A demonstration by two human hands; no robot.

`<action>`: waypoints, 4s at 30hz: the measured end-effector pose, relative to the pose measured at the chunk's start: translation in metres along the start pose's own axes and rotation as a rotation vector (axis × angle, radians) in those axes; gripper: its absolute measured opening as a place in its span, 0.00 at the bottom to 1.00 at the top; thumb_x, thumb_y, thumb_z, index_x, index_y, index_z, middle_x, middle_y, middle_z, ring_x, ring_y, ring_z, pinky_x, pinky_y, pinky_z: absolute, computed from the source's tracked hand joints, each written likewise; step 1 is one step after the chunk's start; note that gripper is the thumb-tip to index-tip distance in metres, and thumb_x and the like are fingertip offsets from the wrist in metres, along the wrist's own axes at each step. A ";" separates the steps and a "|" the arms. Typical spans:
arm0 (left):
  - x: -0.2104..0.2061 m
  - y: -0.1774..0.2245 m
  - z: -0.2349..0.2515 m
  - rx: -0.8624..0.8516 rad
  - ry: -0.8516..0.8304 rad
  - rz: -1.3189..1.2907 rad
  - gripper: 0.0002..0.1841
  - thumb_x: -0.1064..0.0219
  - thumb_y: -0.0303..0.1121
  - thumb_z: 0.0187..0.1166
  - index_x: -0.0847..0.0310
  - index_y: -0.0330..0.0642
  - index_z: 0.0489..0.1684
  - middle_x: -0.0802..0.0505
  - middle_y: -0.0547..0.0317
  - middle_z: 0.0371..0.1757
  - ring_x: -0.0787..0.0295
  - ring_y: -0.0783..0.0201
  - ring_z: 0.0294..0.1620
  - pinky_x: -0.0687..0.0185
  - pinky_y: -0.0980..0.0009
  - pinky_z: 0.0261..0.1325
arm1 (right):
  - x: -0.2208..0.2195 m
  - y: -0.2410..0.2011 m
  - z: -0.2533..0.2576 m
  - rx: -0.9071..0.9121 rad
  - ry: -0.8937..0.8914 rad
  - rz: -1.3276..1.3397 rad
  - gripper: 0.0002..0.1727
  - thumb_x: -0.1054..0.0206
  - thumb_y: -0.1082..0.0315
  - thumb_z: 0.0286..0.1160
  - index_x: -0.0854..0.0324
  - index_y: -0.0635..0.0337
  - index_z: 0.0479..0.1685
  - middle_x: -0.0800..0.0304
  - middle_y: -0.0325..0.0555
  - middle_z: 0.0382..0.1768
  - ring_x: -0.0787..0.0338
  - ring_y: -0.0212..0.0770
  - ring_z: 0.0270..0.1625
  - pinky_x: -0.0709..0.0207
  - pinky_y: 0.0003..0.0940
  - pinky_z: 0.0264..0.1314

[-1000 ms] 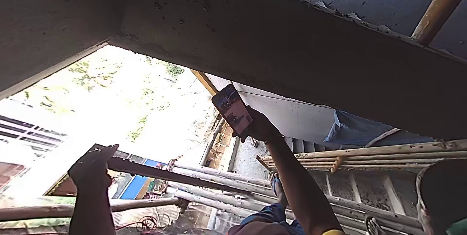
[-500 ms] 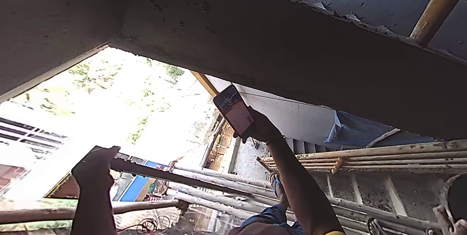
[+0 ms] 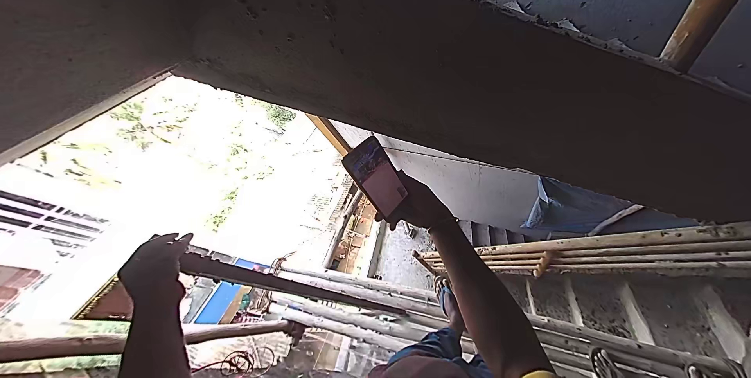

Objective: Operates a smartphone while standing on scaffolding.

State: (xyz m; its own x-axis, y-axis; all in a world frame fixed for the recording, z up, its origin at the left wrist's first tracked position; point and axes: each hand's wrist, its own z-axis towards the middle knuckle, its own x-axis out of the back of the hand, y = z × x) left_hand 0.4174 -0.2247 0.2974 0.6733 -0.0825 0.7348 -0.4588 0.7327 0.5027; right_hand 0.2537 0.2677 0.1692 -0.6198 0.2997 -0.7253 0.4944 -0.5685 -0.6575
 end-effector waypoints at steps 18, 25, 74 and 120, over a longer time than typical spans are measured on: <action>-0.012 -0.014 0.004 -0.015 0.036 -0.190 0.19 0.26 0.40 0.75 0.13 0.32 0.51 0.09 0.37 0.50 0.12 0.46 0.48 0.20 0.41 0.57 | 0.002 -0.001 -0.003 0.017 0.009 -0.014 0.36 0.72 0.38 0.92 0.28 0.51 0.73 0.09 0.61 0.52 0.06 0.58 0.44 0.11 0.47 0.30; -0.009 -0.003 -0.004 -0.023 0.036 -0.181 0.18 0.27 0.39 0.74 0.12 0.31 0.52 0.09 0.37 0.53 0.13 0.48 0.52 0.21 0.43 0.60 | 0.004 0.000 -0.004 0.020 -0.016 -0.007 0.37 0.74 0.38 0.91 0.28 0.52 0.72 0.09 0.61 0.52 0.05 0.58 0.43 0.11 0.46 0.30; -0.013 0.002 -0.005 -0.038 0.064 -0.189 0.18 0.25 0.39 0.73 0.11 0.32 0.49 0.08 0.40 0.51 0.12 0.49 0.52 0.19 0.44 0.59 | 0.002 -0.003 -0.009 0.024 0.038 -0.001 0.34 0.72 0.40 0.92 0.29 0.51 0.73 0.10 0.62 0.54 0.06 0.59 0.46 0.11 0.48 0.31; -0.013 -0.007 -0.005 -0.138 0.059 -0.192 0.20 0.28 0.42 0.76 0.12 0.29 0.50 0.07 0.43 0.50 0.11 0.59 0.51 0.17 0.56 0.62 | 0.008 -0.005 -0.010 0.070 0.008 -0.072 0.27 0.60 0.45 0.94 0.31 0.51 0.75 0.09 0.59 0.51 0.05 0.55 0.40 0.10 0.47 0.29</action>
State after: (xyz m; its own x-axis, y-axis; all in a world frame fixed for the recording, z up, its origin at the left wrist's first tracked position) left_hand 0.4146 -0.2254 0.2819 0.7752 -0.1929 0.6016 -0.2377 0.7932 0.5606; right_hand 0.2524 0.2806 0.1651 -0.6472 0.3476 -0.6784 0.4046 -0.5976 -0.6922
